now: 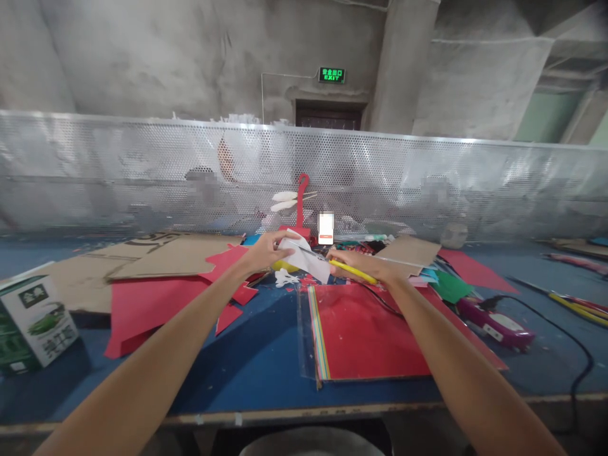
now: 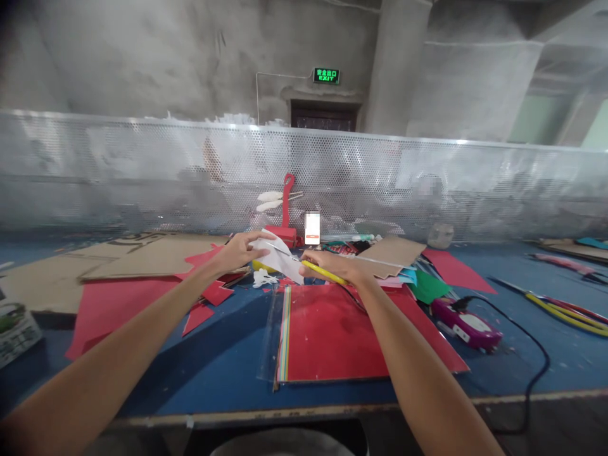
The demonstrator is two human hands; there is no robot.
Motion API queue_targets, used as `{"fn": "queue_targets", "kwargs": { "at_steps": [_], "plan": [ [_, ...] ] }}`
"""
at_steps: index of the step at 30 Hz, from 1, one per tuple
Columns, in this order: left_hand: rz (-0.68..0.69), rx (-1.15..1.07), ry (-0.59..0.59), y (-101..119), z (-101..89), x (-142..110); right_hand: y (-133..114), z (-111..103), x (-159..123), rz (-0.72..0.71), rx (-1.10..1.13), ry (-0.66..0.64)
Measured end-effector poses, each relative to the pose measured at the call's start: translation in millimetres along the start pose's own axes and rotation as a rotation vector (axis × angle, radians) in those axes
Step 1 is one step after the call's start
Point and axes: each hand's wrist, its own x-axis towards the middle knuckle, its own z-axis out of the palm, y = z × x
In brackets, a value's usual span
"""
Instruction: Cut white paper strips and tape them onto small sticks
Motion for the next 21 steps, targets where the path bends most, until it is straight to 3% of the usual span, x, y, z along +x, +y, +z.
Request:
{"fn": "queue_targets", "kwargs": {
  "at_steps": [21],
  "plan": [
    [-0.027, 0.024, -0.031, -4.4, 7.1, -0.6, -0.6, 7.4, 9.5, -0.014, -0.065, 0.056]
  ]
}}
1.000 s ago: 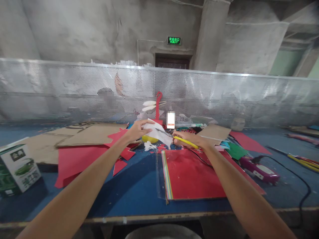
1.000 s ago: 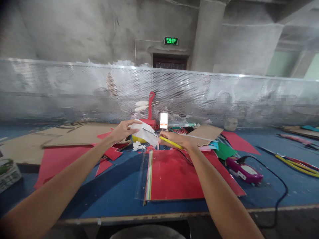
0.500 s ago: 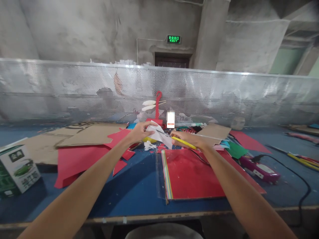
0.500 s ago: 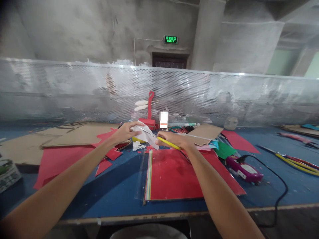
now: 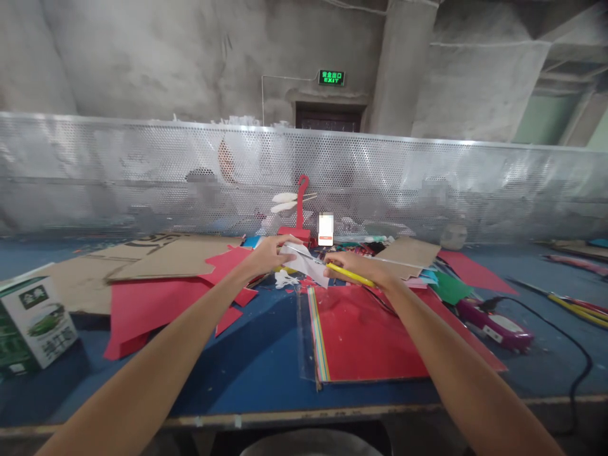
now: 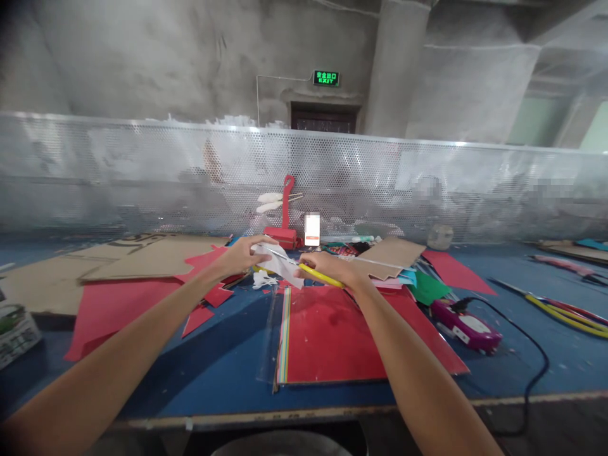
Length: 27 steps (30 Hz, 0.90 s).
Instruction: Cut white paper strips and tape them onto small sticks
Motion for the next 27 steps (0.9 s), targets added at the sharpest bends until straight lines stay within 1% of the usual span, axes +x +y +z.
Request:
{"fn": "queue_targets", "kwargs": {
  "at_steps": [5, 11, 16, 17, 20, 22, 23, 25, 27],
  "plan": [
    [-0.024, 0.011, -0.004, -5, 0.7, 0, -5, -2, -2, 0.017, -0.005, -0.006],
    [-0.009, 0.02, -0.006, -6, -1.2, 1, -6, -6, -5, 0.057, 0.027, -0.006],
    [-0.028, -0.018, 0.016, -10, -9.4, 0, 2, -25, -16, 0.118, 0.081, -0.081],
    [-0.038, -0.025, 0.015, -11, -11.1, 0, 3, -29, -19, 0.138, 0.08, -0.076],
    [-0.048, -0.05, -0.009, -15, -14.1, -1, 11, -41, -27, 0.236, -0.023, 0.013],
    [-0.034, -0.07, -0.03, -16, -14.2, -1, 21, -45, -30, 0.345, -0.171, 0.068],
    [-0.025, -0.081, -0.038, -16, -13.9, -1, 28, -45, -31, 0.415, -0.256, 0.07],
    [-0.012, -0.107, -0.046, -15, -13.1, -1, 41, -43, -33, 0.537, -0.396, 0.009],
    [-0.009, -0.15, -0.048, -12, -12.8, -1, 53, -41, -35, 0.615, -0.439, -0.103]
  ]
}}
